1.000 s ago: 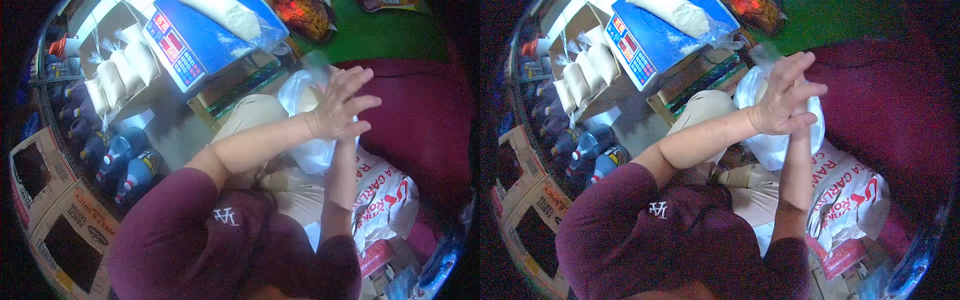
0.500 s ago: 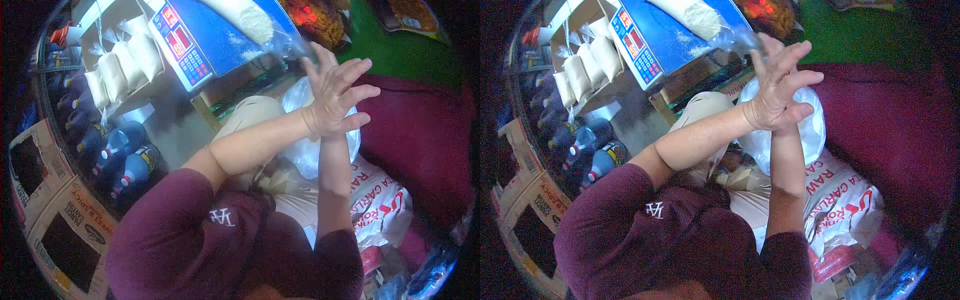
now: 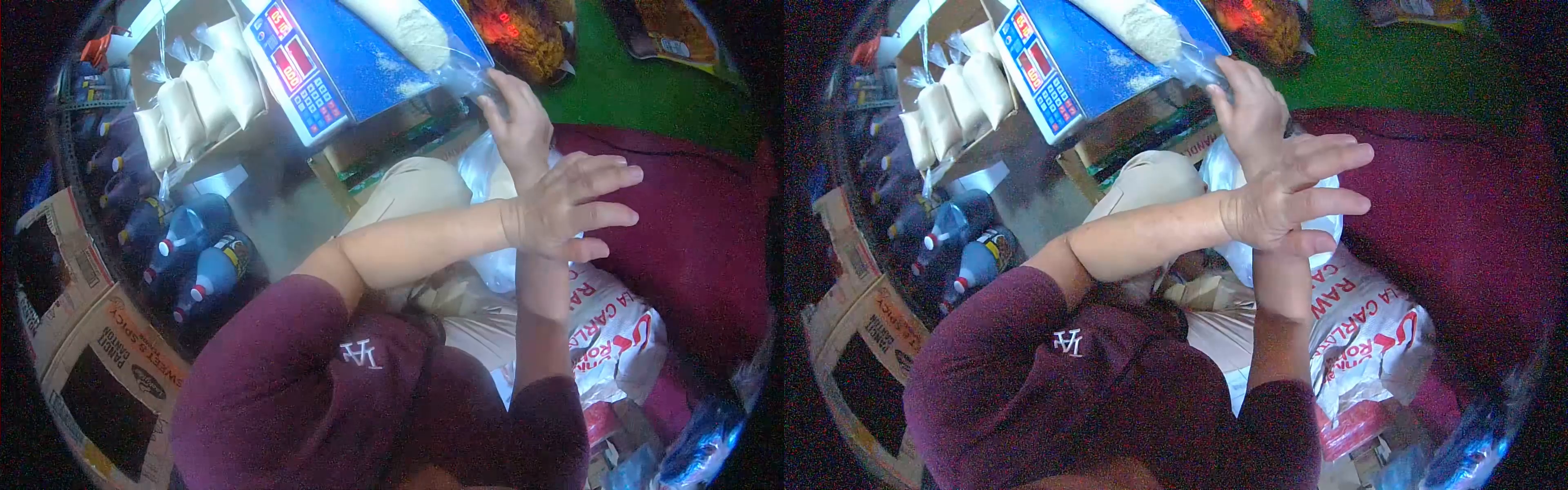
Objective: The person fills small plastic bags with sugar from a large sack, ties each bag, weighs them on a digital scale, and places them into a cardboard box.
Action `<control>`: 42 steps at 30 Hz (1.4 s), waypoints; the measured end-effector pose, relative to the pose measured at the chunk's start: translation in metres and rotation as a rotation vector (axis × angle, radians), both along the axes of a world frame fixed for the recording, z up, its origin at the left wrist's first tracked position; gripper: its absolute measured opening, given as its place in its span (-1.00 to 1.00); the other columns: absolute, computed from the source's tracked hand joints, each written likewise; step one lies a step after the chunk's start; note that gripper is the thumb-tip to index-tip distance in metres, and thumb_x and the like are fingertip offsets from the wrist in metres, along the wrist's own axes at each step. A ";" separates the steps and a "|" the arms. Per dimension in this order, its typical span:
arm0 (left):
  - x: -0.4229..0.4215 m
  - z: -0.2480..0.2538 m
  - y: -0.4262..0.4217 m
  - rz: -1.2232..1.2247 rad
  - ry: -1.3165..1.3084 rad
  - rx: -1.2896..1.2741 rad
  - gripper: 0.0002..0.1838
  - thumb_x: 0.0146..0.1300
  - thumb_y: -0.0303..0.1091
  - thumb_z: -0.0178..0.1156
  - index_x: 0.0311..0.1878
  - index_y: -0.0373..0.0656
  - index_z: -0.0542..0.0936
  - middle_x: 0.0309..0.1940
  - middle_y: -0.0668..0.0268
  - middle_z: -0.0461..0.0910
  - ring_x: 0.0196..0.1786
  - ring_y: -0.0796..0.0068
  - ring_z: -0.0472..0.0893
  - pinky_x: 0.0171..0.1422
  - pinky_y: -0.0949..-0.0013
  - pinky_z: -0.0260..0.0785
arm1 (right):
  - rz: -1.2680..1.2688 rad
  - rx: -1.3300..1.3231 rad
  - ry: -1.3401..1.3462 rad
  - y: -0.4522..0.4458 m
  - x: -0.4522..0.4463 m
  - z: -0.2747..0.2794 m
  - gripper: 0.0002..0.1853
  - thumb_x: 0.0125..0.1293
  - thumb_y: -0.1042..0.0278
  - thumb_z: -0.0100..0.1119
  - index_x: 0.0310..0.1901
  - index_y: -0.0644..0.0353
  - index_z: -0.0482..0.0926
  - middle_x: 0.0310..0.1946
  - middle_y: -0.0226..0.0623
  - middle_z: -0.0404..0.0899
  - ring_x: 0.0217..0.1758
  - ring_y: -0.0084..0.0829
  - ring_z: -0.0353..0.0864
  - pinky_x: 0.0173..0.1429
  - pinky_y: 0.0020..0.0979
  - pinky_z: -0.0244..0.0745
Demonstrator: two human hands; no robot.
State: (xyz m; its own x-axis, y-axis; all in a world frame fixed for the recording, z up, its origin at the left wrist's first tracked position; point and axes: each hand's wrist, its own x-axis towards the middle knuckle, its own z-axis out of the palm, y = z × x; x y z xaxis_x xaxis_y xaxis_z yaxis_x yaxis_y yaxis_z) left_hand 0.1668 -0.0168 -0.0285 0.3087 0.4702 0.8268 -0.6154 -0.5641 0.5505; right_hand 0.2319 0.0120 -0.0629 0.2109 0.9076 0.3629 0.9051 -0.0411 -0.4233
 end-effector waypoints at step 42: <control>-0.246 -0.048 0.002 -0.091 0.951 -0.058 -0.56 0.24 -0.23 0.14 0.14 -0.22 0.38 0.29 -0.06 0.19 0.20 0.10 0.38 0.29 0.16 0.22 | -0.654 0.072 0.747 -0.267 -0.015 -0.079 -0.48 0.19 0.47 0.23 0.21 0.25 0.36 0.01 -0.20 0.45 -0.15 -0.45 0.46 -0.05 -0.44 0.43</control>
State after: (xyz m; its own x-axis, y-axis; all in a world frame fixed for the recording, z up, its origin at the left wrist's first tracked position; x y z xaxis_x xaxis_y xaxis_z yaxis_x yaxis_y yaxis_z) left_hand -0.0792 -0.0151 -0.0760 0.8764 0.4436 0.1874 0.0638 -0.4928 0.8678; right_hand 0.2166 -0.2549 -0.1415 0.8589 0.5118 -0.0179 0.2130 -0.3888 -0.8964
